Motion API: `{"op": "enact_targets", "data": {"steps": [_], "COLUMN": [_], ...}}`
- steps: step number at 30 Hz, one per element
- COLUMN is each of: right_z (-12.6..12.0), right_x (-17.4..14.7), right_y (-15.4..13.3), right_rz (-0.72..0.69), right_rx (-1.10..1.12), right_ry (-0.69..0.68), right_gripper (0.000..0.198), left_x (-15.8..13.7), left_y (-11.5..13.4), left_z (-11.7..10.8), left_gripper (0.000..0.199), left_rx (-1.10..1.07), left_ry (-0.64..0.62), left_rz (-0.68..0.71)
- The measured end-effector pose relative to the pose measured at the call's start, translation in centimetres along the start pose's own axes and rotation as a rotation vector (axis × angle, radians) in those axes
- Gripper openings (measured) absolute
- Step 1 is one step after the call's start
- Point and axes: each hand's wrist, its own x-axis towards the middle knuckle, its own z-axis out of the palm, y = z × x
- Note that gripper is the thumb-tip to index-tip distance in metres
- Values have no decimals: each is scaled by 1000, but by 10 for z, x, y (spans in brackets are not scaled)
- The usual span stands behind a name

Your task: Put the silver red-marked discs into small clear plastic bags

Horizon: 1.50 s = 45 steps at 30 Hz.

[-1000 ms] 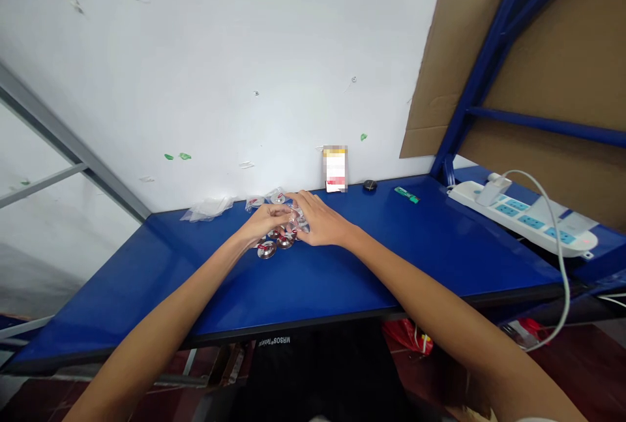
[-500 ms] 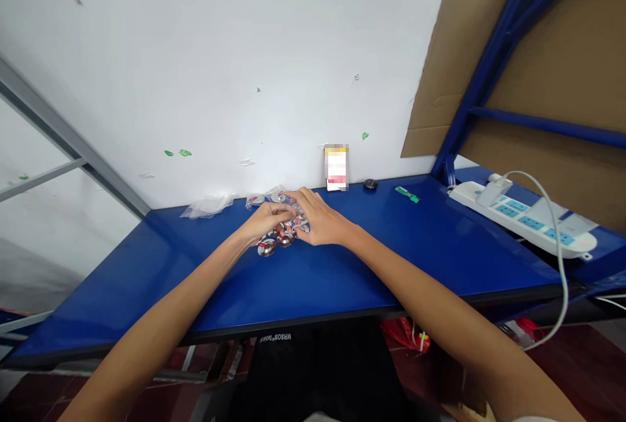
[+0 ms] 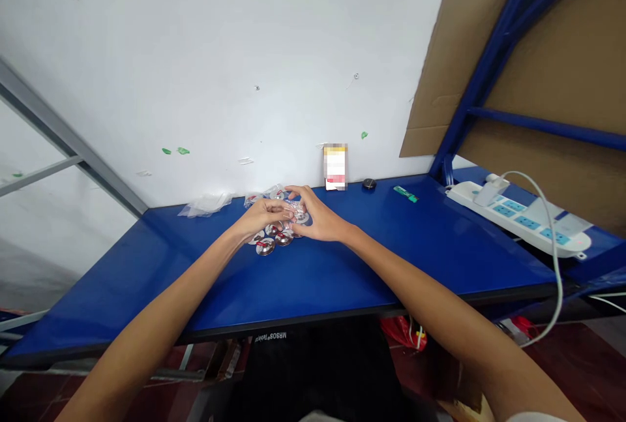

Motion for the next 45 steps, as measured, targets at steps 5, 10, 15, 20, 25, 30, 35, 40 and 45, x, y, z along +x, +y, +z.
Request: {"op": "enact_targets", "data": {"steps": [5,10,15,20,25,30,35,40,45], "right_z": [-6,-3,10,7,3,4,-1,-6,-8], "right_x": [-1,-1,1,1,1,1,0,-1,-3], "right_y": [0,-10,-2,6,4,4,14,31,36], "right_rz": [1,-48,-35,-4,-37,-32,61,154,220], "right_rx": [46,-192,-388,-398,-415,-411,-372,-351,-360], "right_ry": [-52,-69,-19,21,36,39,59,32,3], "right_gripper": [74,94,98,72,62,48,43,46,47], "left_x": [0,2,2,3,4,4,4,0,-8], "left_y": [0,-4,-5,-4,-8,-7,-1,1,9], "left_z": [3,3,4,6,5,2,-14,-50,-70], "left_gripper": [27,32,33,24,18,25,33,26,24], "left_rx": [-4,26,28,149,224,188,167,464,701], "left_ry": [45,101,142,199,213,183,241,235,-234], "left_rz": [-18,-43,12,69,125,97,79,134,118]}}
